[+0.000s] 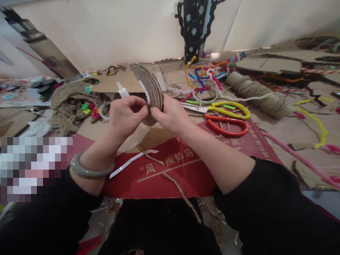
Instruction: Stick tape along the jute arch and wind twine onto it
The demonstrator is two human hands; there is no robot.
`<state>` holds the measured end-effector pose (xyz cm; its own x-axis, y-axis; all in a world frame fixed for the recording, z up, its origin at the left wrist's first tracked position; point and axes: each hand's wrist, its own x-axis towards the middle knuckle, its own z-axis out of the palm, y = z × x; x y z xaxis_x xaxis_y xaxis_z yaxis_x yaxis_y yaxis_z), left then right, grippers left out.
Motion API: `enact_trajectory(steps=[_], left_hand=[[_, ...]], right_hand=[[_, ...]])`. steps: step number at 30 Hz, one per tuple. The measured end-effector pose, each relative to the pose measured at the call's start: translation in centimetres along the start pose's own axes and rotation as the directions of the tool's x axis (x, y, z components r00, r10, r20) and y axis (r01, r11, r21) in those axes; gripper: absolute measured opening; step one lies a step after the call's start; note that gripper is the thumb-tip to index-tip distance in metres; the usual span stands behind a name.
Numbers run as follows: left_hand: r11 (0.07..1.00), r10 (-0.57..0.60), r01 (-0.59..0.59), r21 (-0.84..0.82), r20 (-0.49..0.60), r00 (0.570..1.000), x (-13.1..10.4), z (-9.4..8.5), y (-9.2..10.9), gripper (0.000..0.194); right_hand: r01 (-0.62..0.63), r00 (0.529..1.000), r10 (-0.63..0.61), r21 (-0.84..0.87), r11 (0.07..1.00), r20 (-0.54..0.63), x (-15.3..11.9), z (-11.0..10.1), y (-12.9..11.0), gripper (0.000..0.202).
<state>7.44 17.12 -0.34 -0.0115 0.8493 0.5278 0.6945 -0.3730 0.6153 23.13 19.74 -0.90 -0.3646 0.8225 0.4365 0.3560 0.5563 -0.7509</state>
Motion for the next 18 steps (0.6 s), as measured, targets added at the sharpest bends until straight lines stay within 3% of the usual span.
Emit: enact_trajectory(steps=[11,18], left_hand=[[0.984,-0.053,0.066,-0.166,0.083,0.995,0.38,-0.79,0.28,0.009],[0.922,-0.140,0.190,-0.338,0.166,0.976,0.76,-0.97,-0.06,0.006]], right_hand=[[-0.156,0.985,0.133,0.242,0.958,0.110,0.01,-0.09,0.26,0.010],[-0.168,0.983,0.125,0.378,0.910,0.137,0.00,-0.22,0.21,0.008]])
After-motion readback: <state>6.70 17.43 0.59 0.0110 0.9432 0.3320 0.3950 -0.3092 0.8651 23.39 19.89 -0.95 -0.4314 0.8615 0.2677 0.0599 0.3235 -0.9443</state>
